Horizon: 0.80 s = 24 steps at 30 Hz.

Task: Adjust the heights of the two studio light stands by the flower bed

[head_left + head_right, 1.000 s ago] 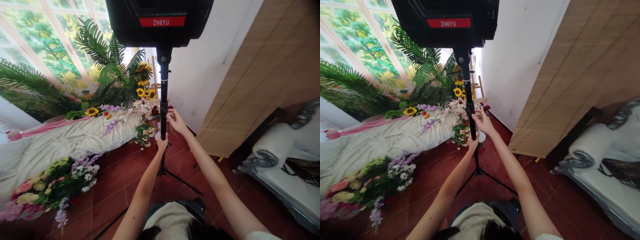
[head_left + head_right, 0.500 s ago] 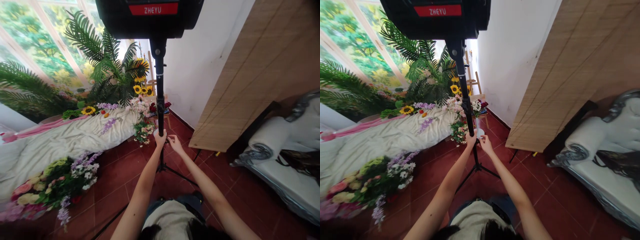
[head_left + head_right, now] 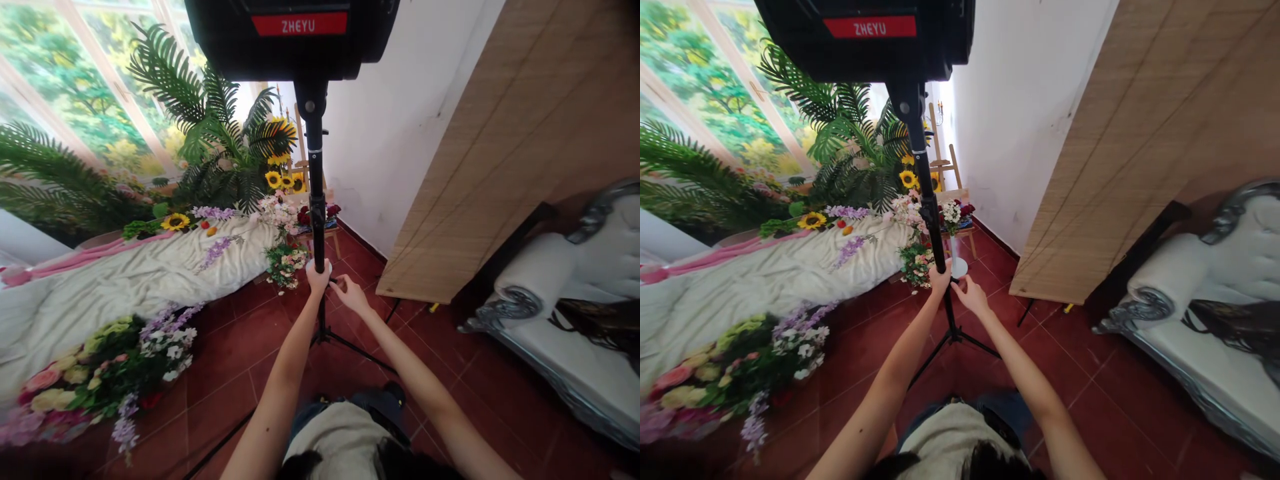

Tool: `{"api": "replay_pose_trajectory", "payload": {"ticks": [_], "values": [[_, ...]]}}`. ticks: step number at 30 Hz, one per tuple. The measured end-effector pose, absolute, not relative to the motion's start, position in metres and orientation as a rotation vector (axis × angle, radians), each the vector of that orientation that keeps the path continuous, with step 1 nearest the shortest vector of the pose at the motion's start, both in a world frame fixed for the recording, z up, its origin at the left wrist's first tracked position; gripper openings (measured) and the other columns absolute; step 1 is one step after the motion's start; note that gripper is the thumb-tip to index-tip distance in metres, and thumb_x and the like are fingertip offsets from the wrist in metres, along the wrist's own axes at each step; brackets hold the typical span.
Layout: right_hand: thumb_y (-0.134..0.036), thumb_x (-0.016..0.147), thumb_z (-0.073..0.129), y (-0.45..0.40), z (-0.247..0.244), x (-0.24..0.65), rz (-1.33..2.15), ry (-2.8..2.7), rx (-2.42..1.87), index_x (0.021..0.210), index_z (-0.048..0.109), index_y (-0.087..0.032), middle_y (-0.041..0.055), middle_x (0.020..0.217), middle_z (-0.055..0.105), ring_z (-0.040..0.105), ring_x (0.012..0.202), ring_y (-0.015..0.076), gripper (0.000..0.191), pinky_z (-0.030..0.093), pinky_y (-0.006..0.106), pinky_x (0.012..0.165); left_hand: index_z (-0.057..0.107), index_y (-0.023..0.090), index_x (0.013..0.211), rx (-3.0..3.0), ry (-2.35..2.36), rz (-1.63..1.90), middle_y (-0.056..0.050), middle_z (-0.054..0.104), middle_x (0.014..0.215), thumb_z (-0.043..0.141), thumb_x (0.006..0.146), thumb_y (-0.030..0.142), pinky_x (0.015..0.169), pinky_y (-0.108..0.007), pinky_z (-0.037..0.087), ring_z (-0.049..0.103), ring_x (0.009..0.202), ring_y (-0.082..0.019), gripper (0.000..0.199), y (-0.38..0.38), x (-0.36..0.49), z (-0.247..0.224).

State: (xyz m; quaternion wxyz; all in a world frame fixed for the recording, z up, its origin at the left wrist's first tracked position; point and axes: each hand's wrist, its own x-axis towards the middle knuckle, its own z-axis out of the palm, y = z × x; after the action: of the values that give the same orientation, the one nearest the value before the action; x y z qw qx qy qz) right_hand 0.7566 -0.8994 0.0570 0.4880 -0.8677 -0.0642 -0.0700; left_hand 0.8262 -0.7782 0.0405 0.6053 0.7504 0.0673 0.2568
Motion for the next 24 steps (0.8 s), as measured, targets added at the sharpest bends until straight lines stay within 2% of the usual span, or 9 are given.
{"api": "replay_pose_trajectory", "payload": {"ticks": [3,6,10,15,20,24], "values": [[-0.054,0.084,0.045,-0.901,0.056,0.761,-0.171,-0.144,-2.222,0.08,0.057,-0.023,0.0015,0.07,0.064,0.06,0.067,0.0175,0.033,0.041,0.024,0.061,0.059,0.017,0.06,1.73,0.165,0.597,-0.003,0.056,0.054,0.06,0.072,0.048,0.052,-0.023,0.041,0.055,0.057,-0.015,0.032,-0.779,0.826,0.042],[-0.056,0.084,0.039,-0.896,0.052,0.767,-0.123,-0.104,-2.157,0.064,0.053,-0.022,0.0014,0.063,0.06,0.057,0.062,0.0162,0.043,0.038,0.023,0.056,0.058,0.017,0.059,1.747,0.159,0.624,-0.003,0.056,0.055,0.06,0.072,0.047,0.053,-0.023,0.041,0.055,0.056,-0.014,0.032,-0.779,0.825,0.044],[-0.057,0.082,0.036,-0.883,0.048,0.773,0.147,0.071,-1.766,0.059,0.047,-0.021,-0.0014,0.05,0.049,0.044,0.044,0.012,0.045,0.033,0.021,0.043,0.057,0.018,0.059,1.757,0.152,0.61,-0.003,0.056,0.053,0.059,0.073,0.048,0.052,-0.023,0.041,0.054,0.054,-0.014,0.034,-0.778,0.823,0.046],[-0.045,0.083,0.035,-0.88,0.054,0.779,0.557,0.204,-1.176,0.057,0.037,-0.022,-0.0069,0.042,0.033,0.023,0.033,0.0073,0.035,0.023,0.018,0.034,0.052,0.018,0.055,1.736,0.168,0.603,-0.001,0.052,0.05,0.061,0.071,0.05,0.051,-0.022,0.039,0.051,0.053,-0.013,0.037,-0.779,0.823,0.046],[-0.03,0.084,0.031,-0.888,0.065,0.782,0.766,0.204,-0.935,0.052,0.029,-0.022,-0.0064,0.039,0.027,0.024,0.033,0.0085,0.033,0.027,0.02,0.036,0.051,0.019,0.053,1.716,0.19,0.588,0.0,0.048,0.047,0.062,0.07,0.05,0.05,-0.022,0.037,0.05,0.051,-0.013,0.037,-0.779,0.824,0.045],[-0.034,0.087,0.031,-0.885,0.066,0.778,0.633,0.2,-1.253,0.058,0.041,-0.021,-0.0049,0.043,0.037,0.027,0.033,0.0085,0.034,0.025,0.02,0.036,0.05,0.019,0.053,1.751,0.16,0.605,0.0,0.05,0.049,0.06,0.072,0.05,0.051,-0.022,0.038,0.051,0.052,-0.013,0.037,-0.778,0.825,0.043]]}}
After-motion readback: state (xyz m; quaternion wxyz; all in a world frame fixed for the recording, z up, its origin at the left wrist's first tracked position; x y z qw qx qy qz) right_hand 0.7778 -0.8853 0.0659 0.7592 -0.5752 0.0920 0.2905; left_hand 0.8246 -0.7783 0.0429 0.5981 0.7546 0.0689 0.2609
